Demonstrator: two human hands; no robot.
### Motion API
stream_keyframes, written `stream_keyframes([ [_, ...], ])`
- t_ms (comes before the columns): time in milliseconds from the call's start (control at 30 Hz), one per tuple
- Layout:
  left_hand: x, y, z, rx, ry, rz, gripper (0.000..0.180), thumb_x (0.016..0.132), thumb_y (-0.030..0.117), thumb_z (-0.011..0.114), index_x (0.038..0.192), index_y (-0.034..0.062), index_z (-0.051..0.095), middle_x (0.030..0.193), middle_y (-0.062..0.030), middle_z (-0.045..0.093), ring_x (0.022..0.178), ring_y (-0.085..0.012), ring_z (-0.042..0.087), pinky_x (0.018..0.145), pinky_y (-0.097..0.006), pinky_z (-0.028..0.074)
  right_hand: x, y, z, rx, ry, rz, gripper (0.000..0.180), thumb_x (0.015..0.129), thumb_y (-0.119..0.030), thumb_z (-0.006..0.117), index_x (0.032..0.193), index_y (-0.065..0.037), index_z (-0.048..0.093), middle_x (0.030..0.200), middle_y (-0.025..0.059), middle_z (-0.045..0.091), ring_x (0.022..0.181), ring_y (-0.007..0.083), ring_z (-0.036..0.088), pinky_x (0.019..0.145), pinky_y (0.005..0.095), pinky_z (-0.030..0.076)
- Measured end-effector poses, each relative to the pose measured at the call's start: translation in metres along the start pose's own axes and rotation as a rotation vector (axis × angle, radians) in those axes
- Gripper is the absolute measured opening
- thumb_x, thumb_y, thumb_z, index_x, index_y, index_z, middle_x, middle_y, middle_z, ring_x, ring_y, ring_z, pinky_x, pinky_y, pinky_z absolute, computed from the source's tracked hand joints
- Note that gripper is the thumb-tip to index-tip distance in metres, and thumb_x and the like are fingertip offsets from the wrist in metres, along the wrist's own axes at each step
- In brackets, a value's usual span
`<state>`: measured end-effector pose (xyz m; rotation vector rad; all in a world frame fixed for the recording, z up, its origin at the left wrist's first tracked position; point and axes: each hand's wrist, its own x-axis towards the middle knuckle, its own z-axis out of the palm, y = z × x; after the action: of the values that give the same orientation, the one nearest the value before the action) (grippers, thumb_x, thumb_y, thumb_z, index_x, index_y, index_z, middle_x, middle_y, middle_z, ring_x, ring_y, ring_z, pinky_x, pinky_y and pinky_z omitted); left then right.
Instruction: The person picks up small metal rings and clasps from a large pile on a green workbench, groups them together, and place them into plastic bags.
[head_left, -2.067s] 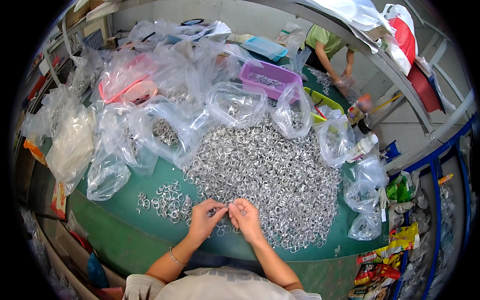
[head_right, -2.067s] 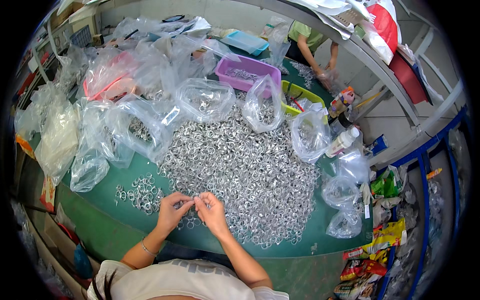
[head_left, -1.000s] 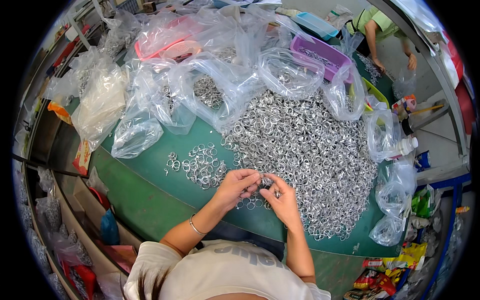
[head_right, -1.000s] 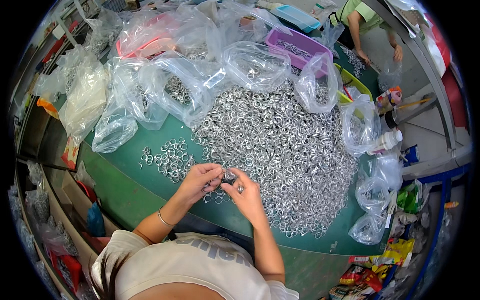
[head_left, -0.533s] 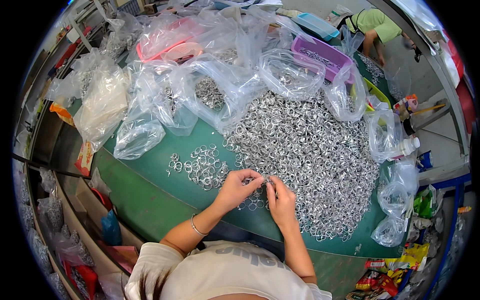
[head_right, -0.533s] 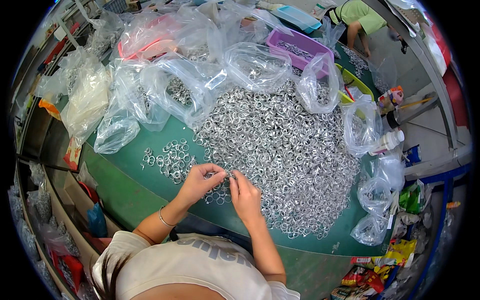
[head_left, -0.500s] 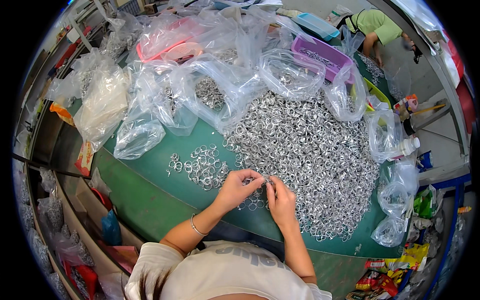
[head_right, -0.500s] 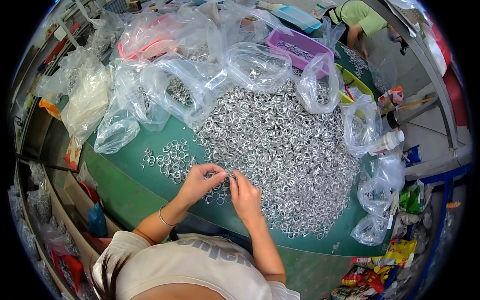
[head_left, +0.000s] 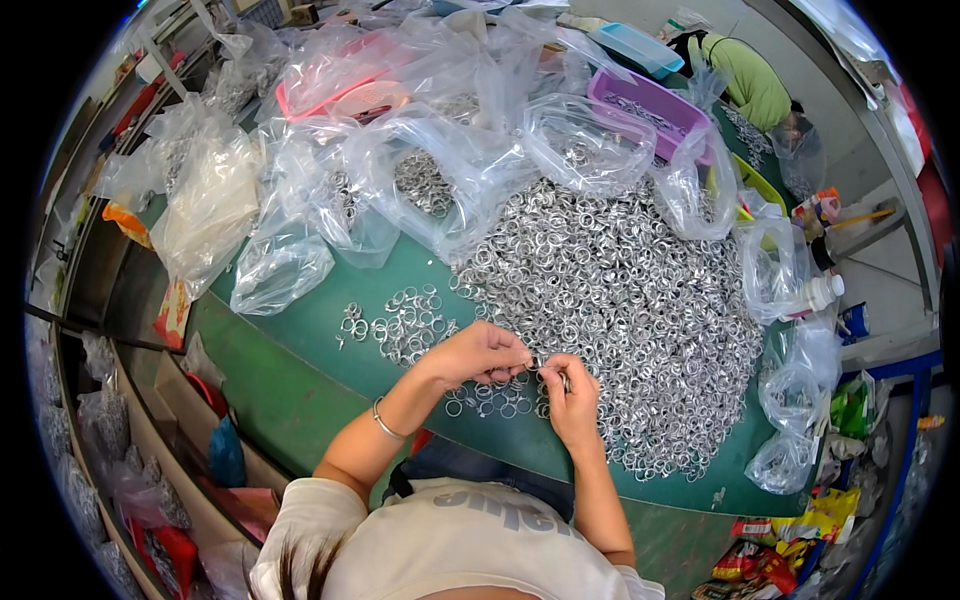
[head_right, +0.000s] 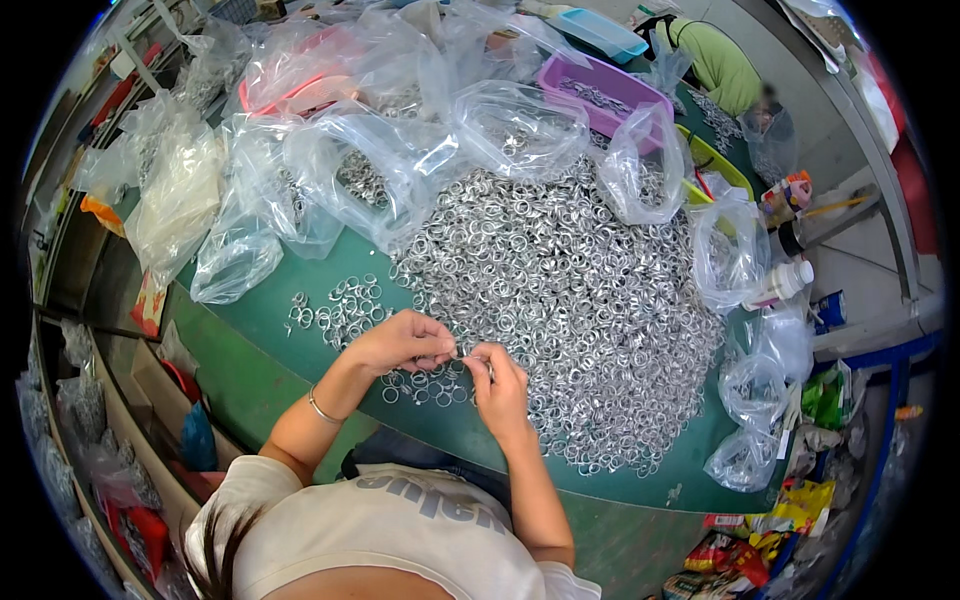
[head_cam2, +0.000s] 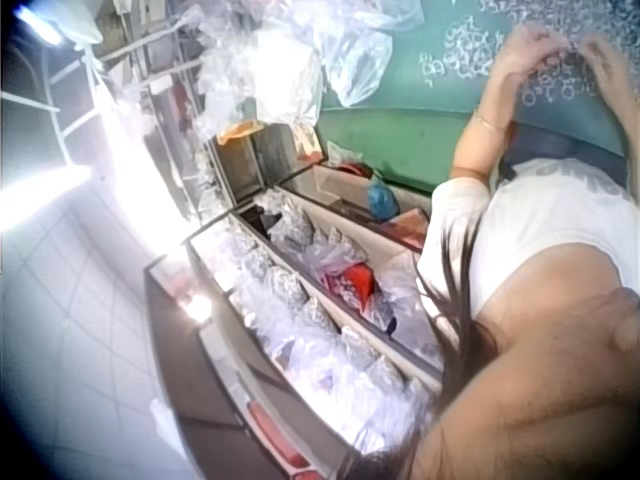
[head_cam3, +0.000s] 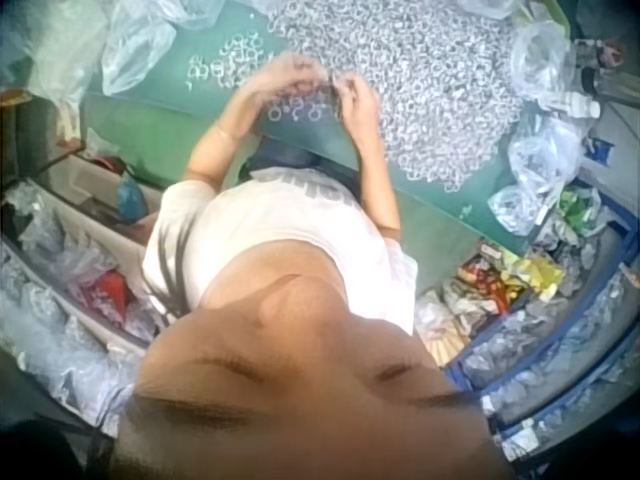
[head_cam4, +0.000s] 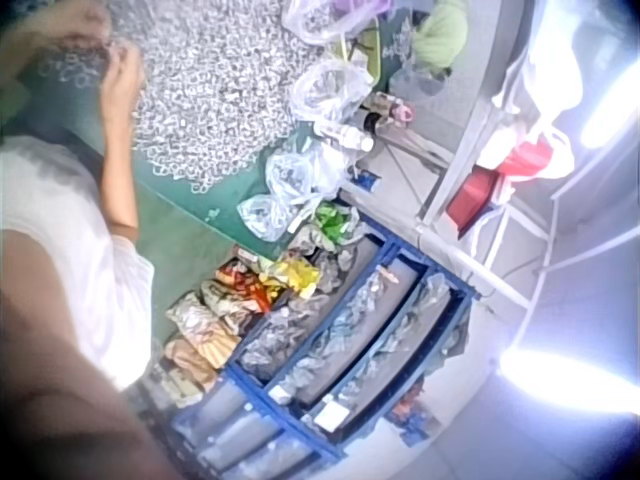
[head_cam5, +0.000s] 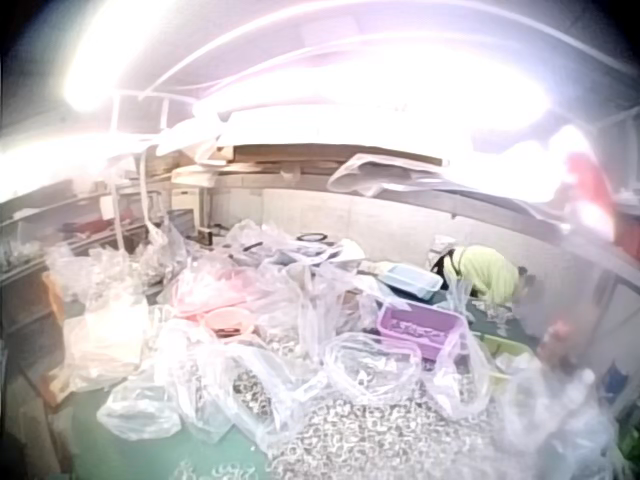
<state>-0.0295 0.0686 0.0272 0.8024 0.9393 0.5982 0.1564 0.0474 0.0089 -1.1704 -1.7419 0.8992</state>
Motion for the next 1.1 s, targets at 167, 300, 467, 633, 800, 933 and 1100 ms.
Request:
stream_keyframes([
  [167,0.006,-0.005,-0.005,-0.206,-0.124,-0.044,0.018,0.084,0.020,0.059,0.080,0.0029,0.060,0.069,0.0005,0.055,0.050,-0.0022,0.041,0.038,-0.014,0.025,0.003,-0.005,-0.003,0.128,0.005,0.093,0.005,0.080,-0.002,0.059,0.083,0.001,0.056,0.068,0.0064,0.060,0.057,0.0103,0.057,0.051,0.0214,0.043],
  [300,0.009,-0.006,-0.004,-0.084,-0.080,-0.032,0.019,0.085,0.021,0.058,0.080,0.0030,0.060,0.069,0.0007,0.054,0.050,-0.0021,0.041,0.038,-0.014,0.025,0.004,-0.002,-0.002,0.048,0.025,0.038,0.005,0.079,-0.001,0.060,0.082,0.002,0.057,0.065,0.0058,0.061,0.058,0.0097,0.059,0.052,0.0207,0.044],
  [467,0.011,-0.008,-0.006,-0.121,-0.091,-0.057,0.020,0.085,0.022,0.058,0.080,0.0033,0.061,0.068,0.0009,0.054,0.050,-0.0022,0.041,0.037,-0.014,0.025,0.010,0.000,-0.003,0.120,-0.028,0.093,0.004,0.079,0.000,0.060,0.082,0.001,0.058,0.065,0.0073,0.060,0.055,0.0106,0.057,0.050,0.0232,0.043],
  [633,0.013,-0.012,-0.008,-0.078,-0.134,-0.065,0.020,0.086,0.022,0.057,0.079,0.0034,0.061,0.067,0.0007,0.054,0.051,-0.0027,0.043,0.037,-0.014,0.025,0.015,0.008,-0.004,0.241,-0.030,0.175,0.004,0.081,-0.002,0.058,0.083,0.001,0.057,0.063,0.0062,0.059,0.055,0.0104,0.056,0.051,0.0232,0.043],
  [800,0.014,-0.011,-0.005,-0.123,0.017,0.008,0.019,0.086,0.021,0.057,0.079,0.0035,0.060,0.067,0.0005,0.054,0.052,-0.0037,0.044,0.038,-0.014,0.026,0.018,0.006,-0.006,0.049,-0.030,0.210,0.011,0.083,-0.005,0.056,0.093,0.001,0.055,0.061,0.0021,0.057,0.050,0.0076,0.049,0.047,0.0216,0.038],
  [933,0.013,-0.011,0.001,-0.142,0.078,0.081,0.018,0.086,0.019,0.056,0.079,0.0027,0.060,0.066,0.0009,0.053,0.052,-0.0038,0.044,0.039,-0.015,0.027,0.010,0.007,-0.004,0.569,-0.136,0.494,0.013,0.086,-0.008,0.055,0.098,-0.002,0.053,0.060,-0.0024,0.053,0.047,0.0021,0.040,0.042,0.0180,0.030],
  [1100,0.008,-0.016,0.009,0.007,0.146,0.177,0.016,0.086,0.016,0.056,0.082,0.0015,0.062,0.067,0.0001,0.055,0.053,-0.0033,0.045,0.042,-0.015,0.032,0.003,0.001,0.003,0.623,-0.182,0.475,0.008,0.089,-0.011,0.053,0.090,-0.003,0.052,0.061,-0.0036,0.049,0.046,0.0004,0.036,0.039,0.0161,0.025],
])
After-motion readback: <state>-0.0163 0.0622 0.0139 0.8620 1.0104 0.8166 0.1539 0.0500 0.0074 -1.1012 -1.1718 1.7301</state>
